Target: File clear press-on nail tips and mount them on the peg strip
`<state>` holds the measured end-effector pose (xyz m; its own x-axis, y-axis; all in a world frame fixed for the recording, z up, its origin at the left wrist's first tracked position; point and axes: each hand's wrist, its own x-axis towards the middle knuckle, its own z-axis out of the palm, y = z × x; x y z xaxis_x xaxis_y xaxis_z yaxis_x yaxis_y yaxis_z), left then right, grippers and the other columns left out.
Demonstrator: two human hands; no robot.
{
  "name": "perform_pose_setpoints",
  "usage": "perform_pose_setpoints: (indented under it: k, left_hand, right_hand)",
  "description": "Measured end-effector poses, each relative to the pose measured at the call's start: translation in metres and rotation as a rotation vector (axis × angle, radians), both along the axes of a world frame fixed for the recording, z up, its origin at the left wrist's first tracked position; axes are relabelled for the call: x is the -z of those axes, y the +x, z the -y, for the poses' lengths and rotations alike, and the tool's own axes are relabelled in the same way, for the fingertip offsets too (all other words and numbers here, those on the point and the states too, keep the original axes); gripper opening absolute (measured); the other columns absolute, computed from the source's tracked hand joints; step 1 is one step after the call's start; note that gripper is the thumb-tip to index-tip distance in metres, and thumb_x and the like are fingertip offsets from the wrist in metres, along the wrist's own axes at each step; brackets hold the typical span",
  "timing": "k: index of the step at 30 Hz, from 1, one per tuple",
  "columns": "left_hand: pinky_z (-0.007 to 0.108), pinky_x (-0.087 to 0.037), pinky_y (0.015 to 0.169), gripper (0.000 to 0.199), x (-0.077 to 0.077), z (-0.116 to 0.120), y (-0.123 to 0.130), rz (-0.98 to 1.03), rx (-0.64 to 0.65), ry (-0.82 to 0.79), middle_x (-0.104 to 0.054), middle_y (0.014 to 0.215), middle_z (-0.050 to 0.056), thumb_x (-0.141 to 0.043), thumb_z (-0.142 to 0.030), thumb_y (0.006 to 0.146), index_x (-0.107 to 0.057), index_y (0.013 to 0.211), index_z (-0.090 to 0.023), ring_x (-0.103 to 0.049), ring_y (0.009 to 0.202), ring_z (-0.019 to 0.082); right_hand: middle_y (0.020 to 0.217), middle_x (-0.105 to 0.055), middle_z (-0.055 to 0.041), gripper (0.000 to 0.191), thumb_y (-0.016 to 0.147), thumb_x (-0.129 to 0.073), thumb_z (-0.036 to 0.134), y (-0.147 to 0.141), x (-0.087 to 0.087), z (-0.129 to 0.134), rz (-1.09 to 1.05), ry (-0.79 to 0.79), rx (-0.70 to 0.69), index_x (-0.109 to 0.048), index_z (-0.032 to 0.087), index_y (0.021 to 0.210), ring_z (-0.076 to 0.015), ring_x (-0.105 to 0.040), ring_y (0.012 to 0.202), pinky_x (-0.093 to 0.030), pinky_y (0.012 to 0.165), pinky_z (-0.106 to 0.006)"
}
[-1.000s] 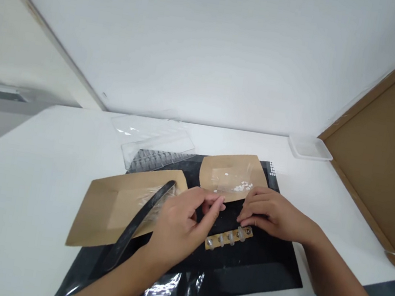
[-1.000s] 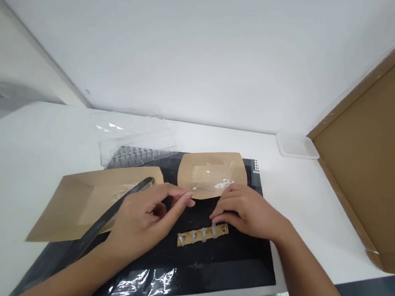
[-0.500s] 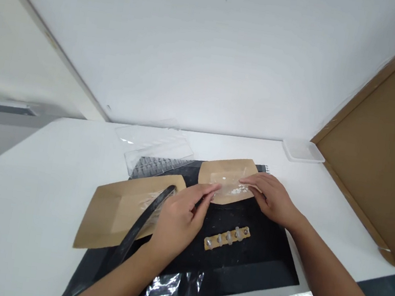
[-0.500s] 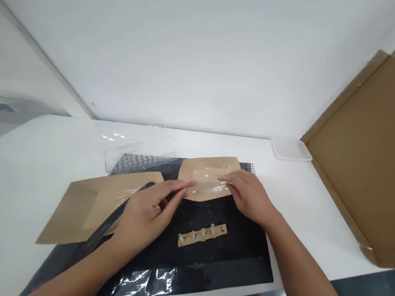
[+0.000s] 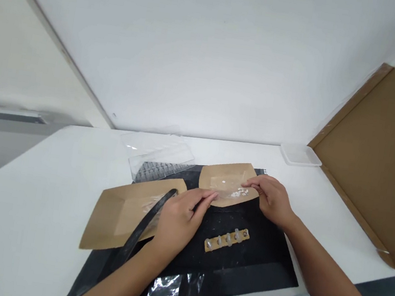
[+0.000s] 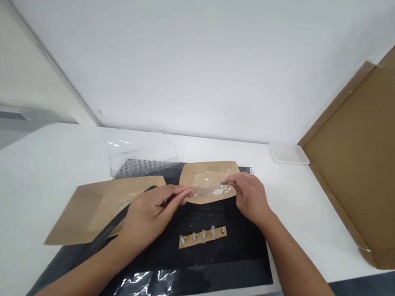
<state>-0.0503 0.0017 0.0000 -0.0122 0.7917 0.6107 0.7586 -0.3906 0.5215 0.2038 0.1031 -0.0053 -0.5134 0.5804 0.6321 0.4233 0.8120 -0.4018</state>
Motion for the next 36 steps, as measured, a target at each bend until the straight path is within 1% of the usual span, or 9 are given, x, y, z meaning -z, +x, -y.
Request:
perform_pose_setpoints:
  k: [4, 7, 10, 16, 20, 23, 26, 31, 36]
  left_hand:
    - [0.031, -0.065, 0.084, 0.024, 0.0017, -0.0002, 0.0004, -0.01, 0.009, 0.01, -0.085, 0.099, 0.003, -0.056, -0.027, 0.107, -0.078, 0.114, -0.019, -0.08, 0.081, 0.019]
    - [0.033, -0.065, 0.088, 0.025, 0.0032, 0.0001, 0.0004, -0.026, 0.033, 0.021, -0.084, 0.11, 0.004, -0.056, -0.026, 0.107, -0.077, 0.117, -0.019, -0.081, 0.09, 0.02]
    - [0.032, -0.065, 0.085, 0.022, 0.0029, 0.0008, 0.0012, -0.032, 0.055, 0.04, -0.085, 0.107, 0.004, -0.06, -0.028, 0.106, -0.08, 0.11, -0.02, -0.082, 0.09, 0.021]
    - [0.029, -0.062, 0.069, 0.022, 0.0013, 0.0011, 0.0027, -0.01, 0.097, 0.019, -0.085, 0.094, 0.001, -0.065, -0.032, 0.103, -0.082, 0.095, -0.022, -0.081, 0.079, 0.02]
    - [0.028, -0.059, 0.064, 0.024, -0.0002, 0.0012, 0.0027, 0.012, 0.085, 0.032, -0.083, 0.081, 0.0, -0.069, -0.034, 0.1, -0.08, 0.083, -0.022, -0.079, 0.07, 0.018]
    - [0.028, -0.056, 0.059, 0.028, -0.0025, 0.0021, 0.0026, 0.015, 0.05, 0.042, -0.08, 0.072, -0.001, -0.072, -0.036, 0.098, -0.076, 0.075, -0.021, -0.075, 0.062, 0.017]
    - [0.028, -0.056, 0.059, 0.03, -0.0037, 0.0031, 0.0026, 0.008, 0.011, 0.049, -0.079, 0.07, -0.001, -0.072, -0.038, 0.098, -0.076, 0.073, -0.021, -0.073, 0.059, 0.017]
    - [0.03, -0.06, 0.064, 0.023, -0.0014, 0.0024, 0.0035, -0.006, -0.004, 0.063, -0.084, 0.084, 0.0, -0.07, -0.035, 0.1, -0.081, 0.085, -0.021, -0.079, 0.07, 0.019]
    - [0.033, -0.066, 0.082, 0.021, 0.0007, 0.0007, 0.0033, -0.024, 0.032, 0.047, -0.085, 0.106, 0.001, -0.063, -0.028, 0.104, -0.083, 0.106, -0.023, -0.083, 0.092, 0.022]
  right_hand:
    - [0.114, -0.081, -0.0029, 0.029, 0.109, -0.049, 0.019, 0.0, 0.0005, -0.0009, -0.005, -0.022, 0.004, -0.074, 0.028, 0.119, -0.0204, -0.076, 0.105, -0.06, 0.093, -0.039]
    - [0.104, -0.084, -0.0011, 0.015, 0.105, -0.064, 0.027, -0.0014, 0.0003, 0.0014, -0.074, -0.048, 0.025, -0.078, 0.029, 0.108, -0.0201, -0.078, 0.097, -0.062, 0.087, -0.037]
    - [0.096, -0.084, -0.0006, 0.011, 0.1, -0.072, 0.035, -0.0034, -0.0009, 0.0052, -0.151, -0.086, 0.084, -0.08, 0.029, 0.095, -0.0198, -0.079, 0.089, -0.062, 0.083, -0.035]
    - [0.083, -0.08, -0.0005, 0.024, 0.092, -0.08, 0.047, -0.0028, 0.0009, 0.0037, -0.059, -0.086, 0.157, -0.077, 0.027, 0.081, -0.0185, -0.072, 0.076, -0.055, 0.072, -0.033]
    - [0.086, -0.08, -0.0003, 0.021, 0.1, -0.072, 0.039, -0.0017, 0.0045, 0.0005, -0.006, -0.105, 0.166, -0.076, 0.027, 0.084, -0.019, -0.072, 0.08, -0.054, 0.074, -0.033]
    - [0.096, -0.082, 0.0001, 0.016, 0.104, -0.065, 0.03, -0.003, 0.0055, 0.0016, -0.007, -0.128, 0.136, -0.078, 0.028, 0.094, -0.0196, -0.076, 0.09, -0.058, 0.082, -0.034]
    - [0.104, -0.083, 0.0009, 0.022, 0.107, -0.057, 0.025, -0.0047, 0.0061, 0.0038, -0.005, -0.161, 0.141, -0.078, 0.03, 0.104, -0.02, -0.078, 0.097, -0.061, 0.089, -0.036]
    - [0.113, -0.082, 0.0017, 0.027, 0.108, -0.052, 0.025, -0.0045, 0.0081, 0.0037, 0.004, -0.182, 0.176, -0.078, 0.032, 0.112, -0.0215, -0.077, 0.107, -0.061, 0.097, -0.039]
    - [0.113, -0.083, 0.0033, 0.029, 0.109, -0.05, 0.027, -0.0035, 0.0064, 0.0035, -0.051, -0.2, 0.177, -0.077, 0.033, 0.113, -0.0208, -0.078, 0.109, -0.062, 0.099, -0.039]
